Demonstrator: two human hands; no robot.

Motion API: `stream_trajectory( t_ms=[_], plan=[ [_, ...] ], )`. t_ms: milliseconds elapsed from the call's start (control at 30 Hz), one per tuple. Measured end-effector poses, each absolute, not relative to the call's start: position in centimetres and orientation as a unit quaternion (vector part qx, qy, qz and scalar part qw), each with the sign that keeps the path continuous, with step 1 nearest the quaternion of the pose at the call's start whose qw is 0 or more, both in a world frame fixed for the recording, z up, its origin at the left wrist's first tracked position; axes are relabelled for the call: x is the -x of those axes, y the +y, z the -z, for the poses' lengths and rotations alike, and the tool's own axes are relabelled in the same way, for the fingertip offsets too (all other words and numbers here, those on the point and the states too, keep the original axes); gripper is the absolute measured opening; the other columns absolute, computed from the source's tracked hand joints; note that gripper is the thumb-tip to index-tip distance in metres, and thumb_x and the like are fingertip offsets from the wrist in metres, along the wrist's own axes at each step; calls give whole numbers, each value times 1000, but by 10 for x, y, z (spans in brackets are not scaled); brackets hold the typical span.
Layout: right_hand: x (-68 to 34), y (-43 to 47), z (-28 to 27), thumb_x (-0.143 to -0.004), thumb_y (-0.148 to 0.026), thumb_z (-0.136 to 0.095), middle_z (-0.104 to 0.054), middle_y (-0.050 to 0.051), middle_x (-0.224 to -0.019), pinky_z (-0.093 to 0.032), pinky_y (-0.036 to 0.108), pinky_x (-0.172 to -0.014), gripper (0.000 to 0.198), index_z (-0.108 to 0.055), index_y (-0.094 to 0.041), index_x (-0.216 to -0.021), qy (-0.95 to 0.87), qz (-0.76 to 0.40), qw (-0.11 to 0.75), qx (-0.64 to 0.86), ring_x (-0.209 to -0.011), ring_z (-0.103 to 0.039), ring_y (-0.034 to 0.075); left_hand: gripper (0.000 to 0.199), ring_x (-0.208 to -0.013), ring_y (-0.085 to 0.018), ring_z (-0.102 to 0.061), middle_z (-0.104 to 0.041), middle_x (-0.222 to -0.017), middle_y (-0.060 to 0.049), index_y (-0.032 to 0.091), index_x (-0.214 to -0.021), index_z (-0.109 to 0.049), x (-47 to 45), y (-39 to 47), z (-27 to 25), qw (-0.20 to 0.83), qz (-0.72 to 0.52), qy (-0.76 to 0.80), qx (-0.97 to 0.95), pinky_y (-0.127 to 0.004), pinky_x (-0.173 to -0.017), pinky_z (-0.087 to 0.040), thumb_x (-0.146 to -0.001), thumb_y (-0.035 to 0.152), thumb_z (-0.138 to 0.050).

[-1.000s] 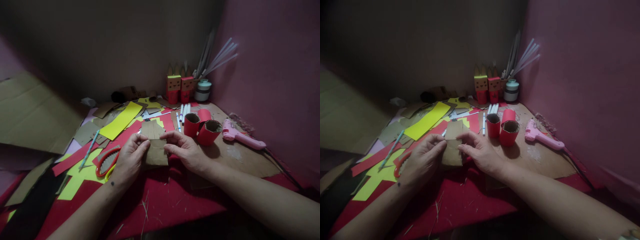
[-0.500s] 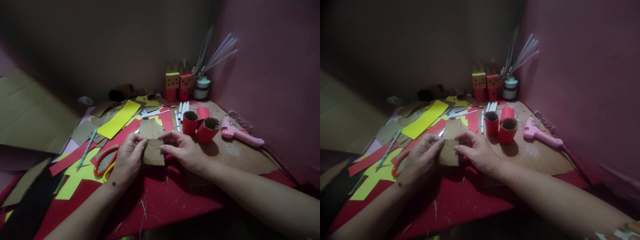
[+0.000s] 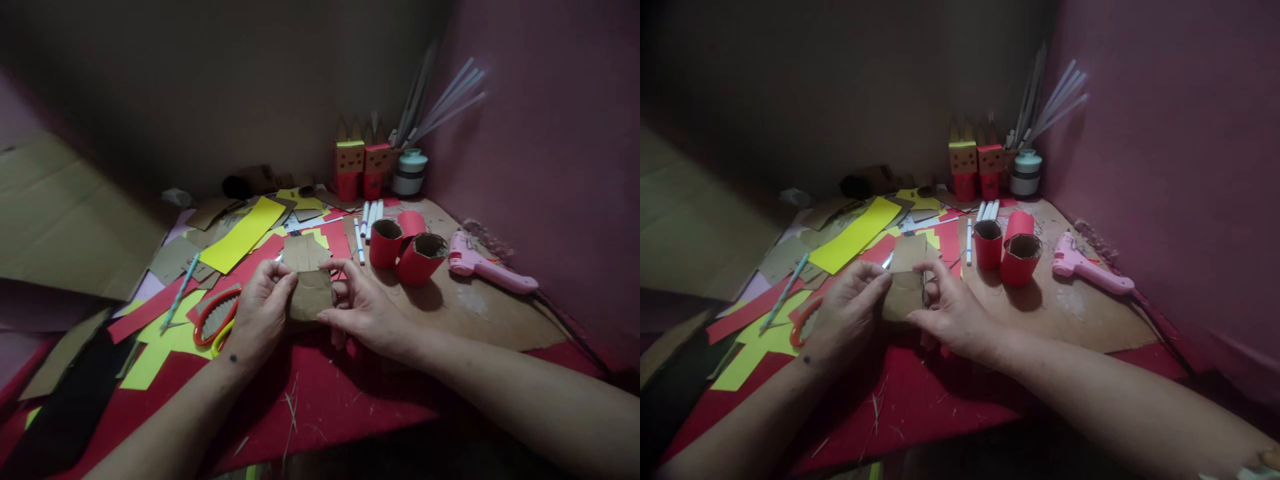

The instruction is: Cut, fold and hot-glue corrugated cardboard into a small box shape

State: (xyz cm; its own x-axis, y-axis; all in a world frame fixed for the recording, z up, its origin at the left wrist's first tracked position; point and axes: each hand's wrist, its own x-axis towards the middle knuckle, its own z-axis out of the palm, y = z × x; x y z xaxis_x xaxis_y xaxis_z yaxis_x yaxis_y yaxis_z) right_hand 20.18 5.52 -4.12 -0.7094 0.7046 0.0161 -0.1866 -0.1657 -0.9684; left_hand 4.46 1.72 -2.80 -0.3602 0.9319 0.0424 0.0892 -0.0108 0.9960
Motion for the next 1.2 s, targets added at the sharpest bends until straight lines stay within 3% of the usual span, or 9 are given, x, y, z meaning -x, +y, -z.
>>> stream_trajectory(
  t_ms=[200, 333, 467, 533, 667, 800, 900, 1100, 1200],
  plan=[
    [-200, 59, 41, -70, -15, -68, -56, -11, -64, -40, 16, -29, 66, -36, -26, -127, -551, -724, 317, 269, -34, -49, 7, 15, -53, -8, -47, -54, -64, 6, 20, -78, -49, -51, 13, 25, 349, -570, 596, -445, -18, -51, -39, -79, 28, -62],
    [-199, 62, 40, -67, -15, -72, -59, -8, -59, -43, 16, -37, 49, -50, -18, -110, -535, -734, 301, 289, -41, -52, 7, 17, -56, -10, -54, -59, -66, 6, 21, -89, -50, -55, 10, 24, 374, -564, 584, -447, -18, -51, -42, -79, 25, -63],
    [-201, 61, 36, -68, -15, -69, -61, -5, -61, -40, 15, -37, 33, -61, -15, -101, -542, -725, 313, 287, -41, -49, 5, 42, -56, -12, -60, -61, -67, 6, 26, -116, -46, -48, 11, 21, 461, -547, 550, -430, -20, -50, -45, -80, 29, -66],
    [-203, 63, 34, -67, -16, -70, -62, -4, -62, -40, 16, -36, 31, -63, -15, -97, -538, -716, 333, 295, -41, -50, 6, 47, -53, -11, -59, -61, -67, 6, 25, -119, -46, -42, 12, 19, 496, -540, 541, -411, -20, -49, -47, -79, 34, -68],
    [-206, 70, 36, -64, -20, -73, -62, -3, -60, -38, 19, -31, 34, -63, -15, -96, -504, -729, 357, 295, -36, -48, 7, 37, -47, -12, -59, -64, -61, -2, 14, -93, -61, -34, 15, 19, 607, -443, 528, -395, -18, -39, -45, -77, 47, -69],
    [-206, 76, 40, -60, -18, -77, -63, -2, -60, -41, 20, -31, 38, -62, -14, -94, -468, -755, 366, 278, -39, -52, 10, 30, -39, -10, -56, -65, -54, -5, 10, -66, -64, -37, 17, 22, 667, -373, 513, -391, -14, -29, -36, -72, 38, -74],
    [-205, 76, 41, -57, -17, -80, -65, 0, -63, -43, 20, -30, 39, -62, -14, -92, -449, -765, 367, 279, -43, -57, 13, 23, -36, -9, -55, -65, -51, -6, 9, -64, -66, -40, 16, 23, 681, -370, 501, -386, -12, -28, -34, -72, 30, -73],
    [-205, 77, 39, -59, -20, -82, -66, -1, -63, -42, 19, -29, 36, -64, -14, -90, -460, -764, 367, 264, -39, -56, 11, 19, -37, -11, -59, -68, -54, -8, 6, -67, -70, -39, 14, 22, 706, -371, 473, -374, -14, -29, -43, -73, 24, -69],
    [-207, 80, 41, -61, -16, -80, -69, 1, -69, -46, 19, -35, 35, -66, -14, -92, -460, -767, 374, 246, -47, -62, 12, 19, -40, -15, -63, -71, -60, -11, 6, -69, -71, -36, 15, 20, 726, -360, 456, -368, -17, -30, -46, -73, 25, -69]
  ],
)
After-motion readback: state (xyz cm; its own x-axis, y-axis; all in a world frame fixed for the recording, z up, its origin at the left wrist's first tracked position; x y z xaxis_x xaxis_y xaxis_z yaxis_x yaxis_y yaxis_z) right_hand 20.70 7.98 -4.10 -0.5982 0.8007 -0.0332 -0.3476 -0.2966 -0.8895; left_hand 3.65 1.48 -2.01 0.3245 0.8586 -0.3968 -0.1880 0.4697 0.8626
